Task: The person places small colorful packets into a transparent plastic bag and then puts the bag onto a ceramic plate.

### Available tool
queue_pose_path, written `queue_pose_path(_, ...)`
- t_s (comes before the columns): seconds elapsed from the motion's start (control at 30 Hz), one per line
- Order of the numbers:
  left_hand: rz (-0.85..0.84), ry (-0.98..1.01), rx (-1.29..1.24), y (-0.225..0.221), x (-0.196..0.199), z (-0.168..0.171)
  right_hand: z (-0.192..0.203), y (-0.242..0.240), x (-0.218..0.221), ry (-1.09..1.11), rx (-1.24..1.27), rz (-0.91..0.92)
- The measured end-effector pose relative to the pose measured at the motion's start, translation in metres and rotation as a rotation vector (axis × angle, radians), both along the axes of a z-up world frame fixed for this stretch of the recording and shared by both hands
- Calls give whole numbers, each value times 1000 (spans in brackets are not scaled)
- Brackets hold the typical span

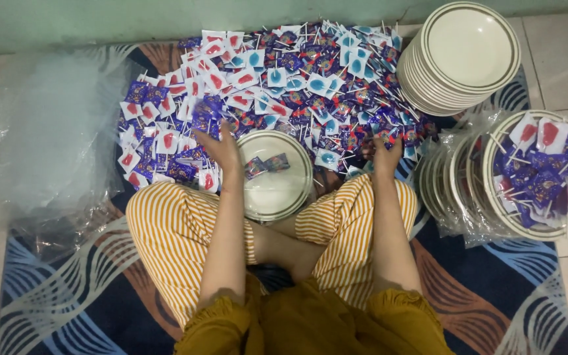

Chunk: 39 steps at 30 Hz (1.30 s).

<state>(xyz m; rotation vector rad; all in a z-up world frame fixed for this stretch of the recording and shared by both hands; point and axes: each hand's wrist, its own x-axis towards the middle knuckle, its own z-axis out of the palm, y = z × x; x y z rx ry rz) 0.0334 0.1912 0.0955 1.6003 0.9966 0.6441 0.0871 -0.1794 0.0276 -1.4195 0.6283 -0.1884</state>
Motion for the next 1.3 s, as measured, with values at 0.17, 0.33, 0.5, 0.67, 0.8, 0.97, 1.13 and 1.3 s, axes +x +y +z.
queue_pose_path(0.17, -413, 324, 536, 2, 3, -21, 28, 8, -11, 20, 7, 25)
queue_pose_path(0.33, -764, 852, 585, -3, 3, -34, 23, 5, -9, 30, 15, 34)
queue_pose_path(0.5, -735, 752, 805, 5, -2, -42, 14, 6, -8, 40, -9, 51)
queue_pose_path(0.67, -620, 587, 764, 20, -12, -27, 5, 3, -3, 29, -41, 64)
queue_pose_path(0.8, -515, 73, 421, 25, -57, 47, -4, -2, 0, 62, -140, 53)
queue_pose_path(0.97, -734, 85, 122, 15, -129, 94, -68, -37, 21, -25, -467, 62)
queue_pose_path(1.13, -1081, 120, -9, -14, -180, 45, -30, -15, 4, -69, -628, 157)
queue_pose_path(1.3, -942, 365, 1024, -49, -192, -3, 71, 32, -49, -257, -1011, 343)
